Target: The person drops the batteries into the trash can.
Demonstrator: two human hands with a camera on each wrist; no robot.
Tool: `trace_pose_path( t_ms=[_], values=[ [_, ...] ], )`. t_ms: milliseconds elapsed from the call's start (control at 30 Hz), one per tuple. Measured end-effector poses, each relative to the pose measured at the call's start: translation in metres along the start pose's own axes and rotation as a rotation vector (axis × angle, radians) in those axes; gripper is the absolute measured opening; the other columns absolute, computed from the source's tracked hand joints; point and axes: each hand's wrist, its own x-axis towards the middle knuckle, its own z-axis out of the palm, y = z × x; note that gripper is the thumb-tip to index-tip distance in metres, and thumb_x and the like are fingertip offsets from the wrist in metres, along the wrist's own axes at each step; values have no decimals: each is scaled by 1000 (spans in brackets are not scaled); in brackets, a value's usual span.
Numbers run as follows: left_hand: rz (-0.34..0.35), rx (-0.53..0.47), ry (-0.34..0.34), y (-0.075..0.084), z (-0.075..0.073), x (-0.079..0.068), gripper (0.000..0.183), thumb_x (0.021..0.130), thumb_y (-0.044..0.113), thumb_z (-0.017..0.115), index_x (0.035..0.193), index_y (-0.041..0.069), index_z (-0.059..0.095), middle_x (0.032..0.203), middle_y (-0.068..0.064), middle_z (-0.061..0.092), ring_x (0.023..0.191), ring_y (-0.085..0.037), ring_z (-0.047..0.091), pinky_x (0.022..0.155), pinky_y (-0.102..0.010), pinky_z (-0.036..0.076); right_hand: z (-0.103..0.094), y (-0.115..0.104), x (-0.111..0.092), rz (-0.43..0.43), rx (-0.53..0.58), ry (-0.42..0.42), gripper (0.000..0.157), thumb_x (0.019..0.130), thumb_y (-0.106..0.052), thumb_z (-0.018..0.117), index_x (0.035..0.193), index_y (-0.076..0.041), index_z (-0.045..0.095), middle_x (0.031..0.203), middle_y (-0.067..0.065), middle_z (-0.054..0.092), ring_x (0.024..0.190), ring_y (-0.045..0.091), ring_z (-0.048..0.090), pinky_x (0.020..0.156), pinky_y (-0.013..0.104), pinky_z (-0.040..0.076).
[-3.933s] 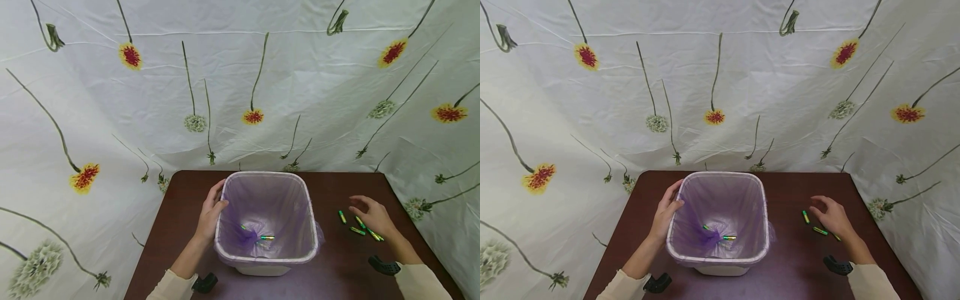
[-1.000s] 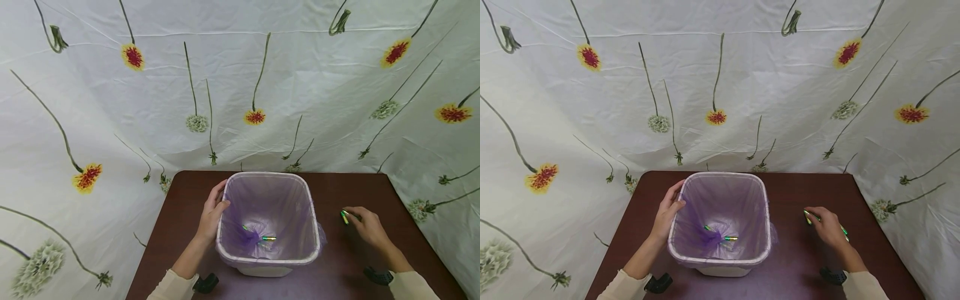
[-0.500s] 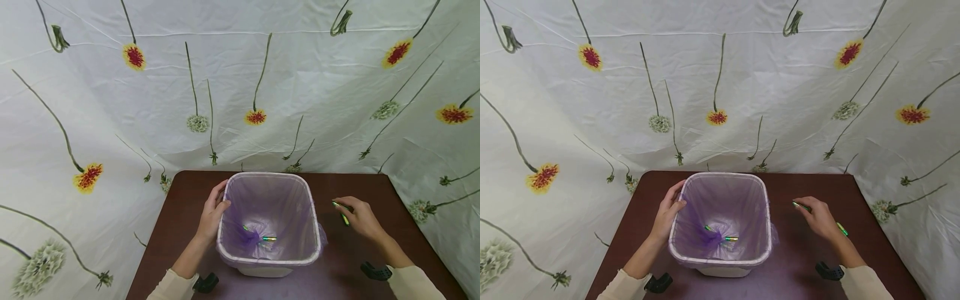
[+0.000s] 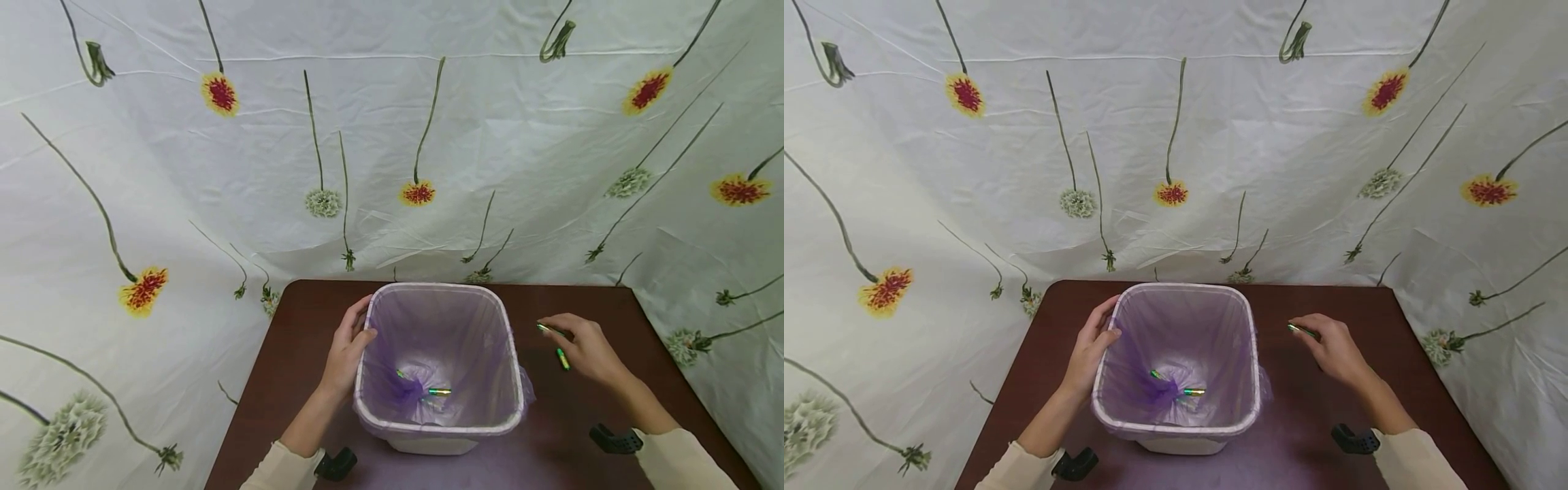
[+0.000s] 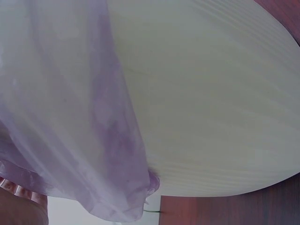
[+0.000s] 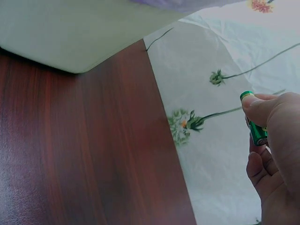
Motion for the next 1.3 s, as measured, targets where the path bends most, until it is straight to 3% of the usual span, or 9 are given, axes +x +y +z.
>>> trace_pose_path(
  t_ms=[267,867,1300],
  values=[
    [1,-4,2,0,0,0,59,98,-3,48,156,0,37,156,-21,42,138,-38,44,101,-28,46,-3,-11,8,-25,9,-8,21,91,2,75,112,-4,78,109,8,74,95,26,70,68,43,58],
    [4,2,-2,-1,0,0,59,99,-2,48,157,1,37,157,-20,41,140,-37,43,103,-28,45,-14,-28,22,-84,12,3,23,91,3,74,113,-4,76,111,8,73,95,25,70,65,33,56],
    [14,22,10,0,0,1,59,98,-3,48,156,0,38,157,-20,41,141,-36,42,104,-26,44,-14,-38,33,-111,16,-6,24,92,2,74,115,-4,75,114,7,73,99,26,69,68,32,56]
  ],
)
